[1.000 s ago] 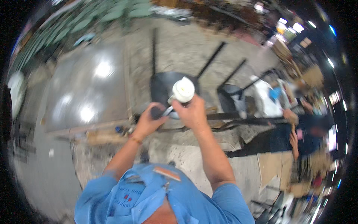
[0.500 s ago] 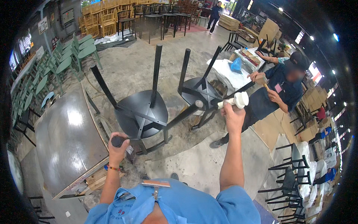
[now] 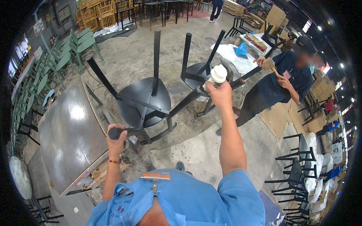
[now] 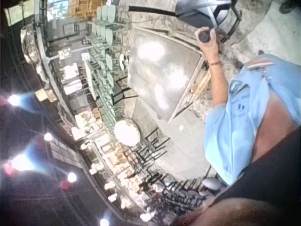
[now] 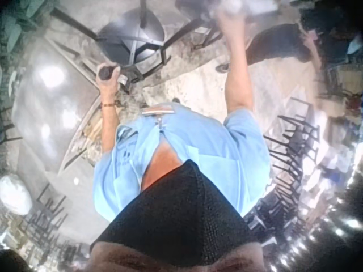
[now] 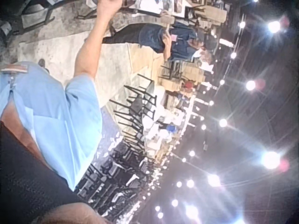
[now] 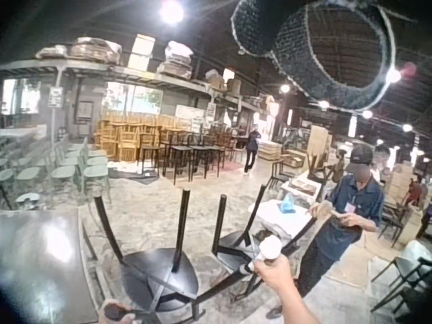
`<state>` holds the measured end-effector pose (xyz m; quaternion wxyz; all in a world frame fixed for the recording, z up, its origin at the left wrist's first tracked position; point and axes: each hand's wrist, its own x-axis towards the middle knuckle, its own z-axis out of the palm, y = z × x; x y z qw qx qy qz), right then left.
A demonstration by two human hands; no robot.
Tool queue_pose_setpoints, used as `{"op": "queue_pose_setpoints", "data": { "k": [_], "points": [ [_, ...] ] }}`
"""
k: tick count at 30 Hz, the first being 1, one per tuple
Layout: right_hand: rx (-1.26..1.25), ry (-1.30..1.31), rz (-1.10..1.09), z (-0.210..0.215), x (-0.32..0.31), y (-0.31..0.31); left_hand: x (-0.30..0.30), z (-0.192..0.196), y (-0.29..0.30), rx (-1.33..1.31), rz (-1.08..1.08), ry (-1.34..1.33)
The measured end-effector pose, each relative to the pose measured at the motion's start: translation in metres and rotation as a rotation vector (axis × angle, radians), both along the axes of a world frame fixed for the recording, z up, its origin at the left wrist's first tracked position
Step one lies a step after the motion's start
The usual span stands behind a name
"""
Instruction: The person repeatedly picks up black chairs, places them upside down on a metal workbench, and applies a white substance from a bottle to the chair legs. After application, the person sets the chairs upright on the floor and repeats the process with additional chairs.
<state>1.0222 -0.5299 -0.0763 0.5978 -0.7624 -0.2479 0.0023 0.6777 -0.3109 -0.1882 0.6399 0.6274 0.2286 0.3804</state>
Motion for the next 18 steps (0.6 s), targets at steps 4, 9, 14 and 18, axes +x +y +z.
{"op": "queue_pose_setpoints", "data": {
  "k": [4,9,14,18],
  "points": [
    [-0.148,-0.119,-0.108,-0.009,0.015,-0.003,0.004,-0.003,0.001,0.068,0.009,-0.004],
    [-0.226,-0.151,-0.116,-0.004,0.012,0.013,0.004,-0.004,0.002,0.099,0.035,0.0],
    [-0.269,-0.135,-0.086,-0.006,0.004,0.015,0.004,0.003,-0.001,0.029,0.015,0.004],
    [-0.324,-0.114,-0.106,-0.005,-0.001,0.004,0.002,0.002,0.0,0.079,0.024,0.0]
  ]
}}
